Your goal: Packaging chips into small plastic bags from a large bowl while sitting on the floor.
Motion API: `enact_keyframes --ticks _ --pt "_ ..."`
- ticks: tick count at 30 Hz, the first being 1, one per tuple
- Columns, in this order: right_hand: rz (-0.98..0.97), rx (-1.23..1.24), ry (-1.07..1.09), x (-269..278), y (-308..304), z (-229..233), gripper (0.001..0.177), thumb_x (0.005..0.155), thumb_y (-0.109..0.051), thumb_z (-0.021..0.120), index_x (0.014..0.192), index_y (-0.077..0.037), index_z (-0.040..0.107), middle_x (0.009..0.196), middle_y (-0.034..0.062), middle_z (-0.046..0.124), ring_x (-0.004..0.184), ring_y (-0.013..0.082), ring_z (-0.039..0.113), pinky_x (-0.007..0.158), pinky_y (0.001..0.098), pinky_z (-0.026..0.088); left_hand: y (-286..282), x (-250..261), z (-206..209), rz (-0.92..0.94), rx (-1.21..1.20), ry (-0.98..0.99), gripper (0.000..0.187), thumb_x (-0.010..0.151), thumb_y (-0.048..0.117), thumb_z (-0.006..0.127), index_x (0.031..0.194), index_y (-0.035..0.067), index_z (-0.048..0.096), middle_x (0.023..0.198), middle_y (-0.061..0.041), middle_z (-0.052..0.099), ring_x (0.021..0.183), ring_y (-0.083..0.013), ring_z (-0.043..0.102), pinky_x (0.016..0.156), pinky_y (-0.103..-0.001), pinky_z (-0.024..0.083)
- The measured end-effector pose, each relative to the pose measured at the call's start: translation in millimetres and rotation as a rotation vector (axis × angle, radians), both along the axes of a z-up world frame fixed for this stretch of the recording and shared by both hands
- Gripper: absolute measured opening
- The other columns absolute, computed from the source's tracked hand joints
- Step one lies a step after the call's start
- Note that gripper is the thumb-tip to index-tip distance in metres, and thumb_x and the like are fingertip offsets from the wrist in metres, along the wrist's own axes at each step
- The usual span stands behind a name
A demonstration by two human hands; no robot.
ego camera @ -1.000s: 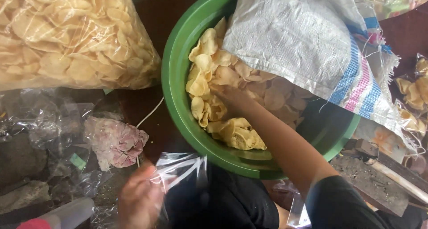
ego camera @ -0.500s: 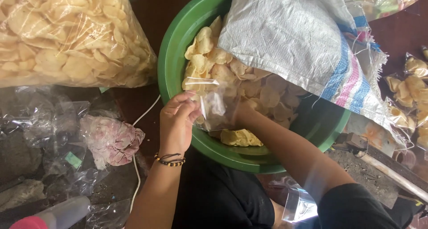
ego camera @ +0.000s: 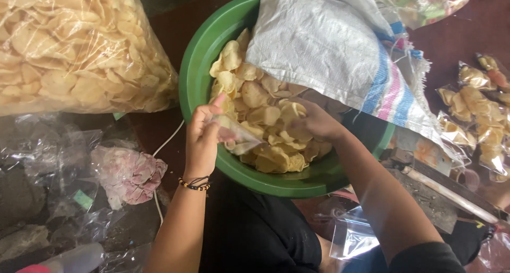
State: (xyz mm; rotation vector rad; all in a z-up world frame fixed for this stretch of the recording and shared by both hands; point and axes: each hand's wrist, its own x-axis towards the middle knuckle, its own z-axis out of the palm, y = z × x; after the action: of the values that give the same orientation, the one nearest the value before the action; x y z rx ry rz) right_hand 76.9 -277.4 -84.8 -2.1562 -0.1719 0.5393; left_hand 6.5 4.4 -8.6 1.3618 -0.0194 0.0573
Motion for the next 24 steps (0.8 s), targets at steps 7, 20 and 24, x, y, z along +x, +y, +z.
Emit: enact_keyframes --ticks 7,20,24 --pt "-0.461 0.950 0.039 -51.3 -13.8 28.0 0.076 0.070 -0.003 0.078 0.143 -0.008 0.056 0.113 0.0206 0.072 0.092 0.0325 0.073 0.075 0.0520 0.063 -49.9 -3.4 -13.5 -0.093 0.393 -0.260 0.016 0.090 -0.007 0.046 0.088 0.003 0.059 0.102 -0.017 0.072 0.064 -0.0245 0.075 0.053 -0.032 0.064" --pt "0.109 0.498 -0.703 -107.2 4.0 119.5 0.060 0.081 -0.006 0.082 0.137 -0.009 0.061 0.129 0.0220 0.060 0.106 0.0434 0.067 0.086 0.0584 0.058 -85.3 -13.4 -6.4 -0.552 0.676 -0.143 0.026 0.095 0.000 0.058 0.070 -0.003 0.057 0.043 -0.007 0.048 0.033 -0.0063 0.037 0.041 -0.016 0.029" --pt "0.135 0.290 -0.796 -109.1 2.8 115.3 0.061 0.076 -0.006 0.083 0.133 -0.011 0.062 0.126 0.0264 0.061 0.094 0.0530 0.067 0.074 0.0628 0.058 -72.2 -18.2 -56.6 -0.547 0.308 0.071 0.049 0.079 -0.019 0.064 0.127 -0.008 0.065 0.113 -0.021 0.075 0.071 -0.0246 0.073 0.058 -0.034 0.063"
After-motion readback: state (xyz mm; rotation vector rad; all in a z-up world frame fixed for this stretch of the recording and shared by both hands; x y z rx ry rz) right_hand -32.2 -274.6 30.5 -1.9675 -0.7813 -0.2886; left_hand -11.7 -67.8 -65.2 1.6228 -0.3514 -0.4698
